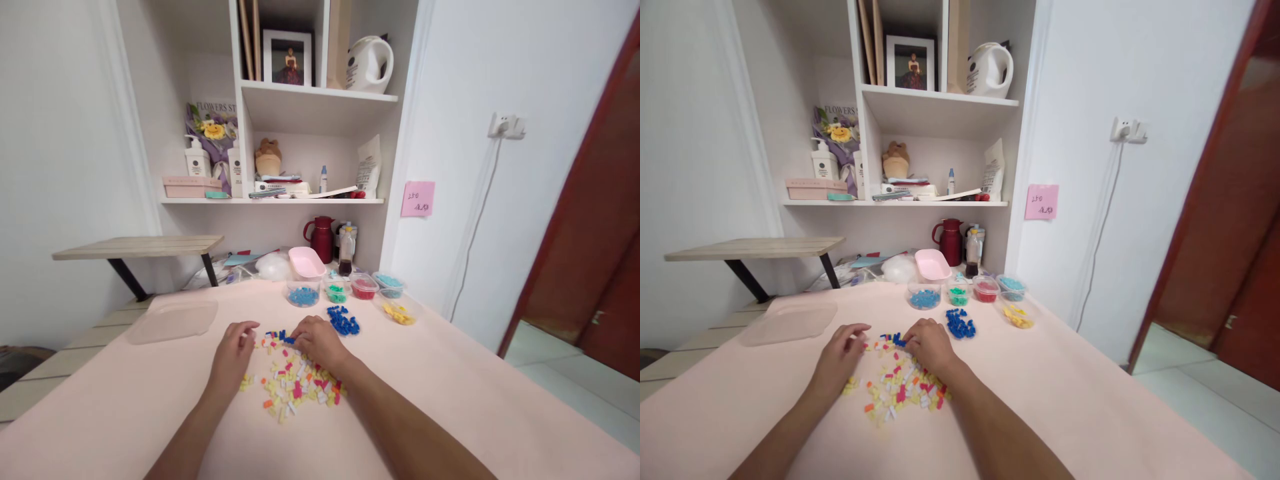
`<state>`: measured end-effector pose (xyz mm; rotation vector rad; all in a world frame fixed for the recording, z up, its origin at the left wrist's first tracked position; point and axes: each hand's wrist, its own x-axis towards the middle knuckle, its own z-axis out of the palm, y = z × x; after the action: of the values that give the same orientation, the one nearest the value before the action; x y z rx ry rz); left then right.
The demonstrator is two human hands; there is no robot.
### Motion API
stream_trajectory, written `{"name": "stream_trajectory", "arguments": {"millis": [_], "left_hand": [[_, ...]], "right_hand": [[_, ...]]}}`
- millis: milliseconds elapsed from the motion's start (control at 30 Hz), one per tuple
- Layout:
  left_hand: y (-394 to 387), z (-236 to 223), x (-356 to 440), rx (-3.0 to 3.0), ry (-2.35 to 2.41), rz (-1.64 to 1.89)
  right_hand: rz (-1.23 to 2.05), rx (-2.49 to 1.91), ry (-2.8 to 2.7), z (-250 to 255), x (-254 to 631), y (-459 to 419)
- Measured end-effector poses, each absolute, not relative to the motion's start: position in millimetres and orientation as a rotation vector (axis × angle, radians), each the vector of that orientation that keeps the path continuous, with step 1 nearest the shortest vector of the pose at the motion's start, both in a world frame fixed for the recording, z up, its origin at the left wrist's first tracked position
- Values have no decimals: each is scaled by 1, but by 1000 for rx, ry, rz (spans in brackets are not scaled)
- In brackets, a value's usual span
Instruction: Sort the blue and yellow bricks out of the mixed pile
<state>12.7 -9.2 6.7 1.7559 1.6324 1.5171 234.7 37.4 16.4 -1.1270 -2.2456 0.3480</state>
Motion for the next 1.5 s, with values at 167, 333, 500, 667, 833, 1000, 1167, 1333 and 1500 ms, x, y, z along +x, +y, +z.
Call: {"name": "stream_trajectory", "arguments": {"millis": [167, 333, 500, 667, 833, 1000, 1167, 1333, 1500], "left_hand": [[-10, 4, 25, 2193, 1506, 1363], [-12, 7, 27, 2283, 1462, 1332], [-15, 10, 31, 2160, 1526, 1304], [-22, 14, 36, 2005, 1543, 1297], [-25, 17, 36, 1892, 1536, 1288], [-24, 17, 37, 1896, 1489, 1223], [-22, 13, 37, 1854, 1369, 1189], [-19, 12, 34, 1723, 1293, 1235], [-17, 14, 34, 1625, 1288, 1249]], "right_hand": [[466, -995, -2144, 28, 234, 32], [603, -897, -2089, 30, 229, 27], [688, -848, -2069, 30, 225, 23], [714, -851, -2083, 31, 224, 21], [669, -790, -2175, 35, 225, 16], [505, -869, -2251, 41, 227, 11], [504, -846, -2281, 38, 228, 14], [675, -778, -2250, 37, 227, 13], [845, -802, -2160, 34, 225, 12]]}}
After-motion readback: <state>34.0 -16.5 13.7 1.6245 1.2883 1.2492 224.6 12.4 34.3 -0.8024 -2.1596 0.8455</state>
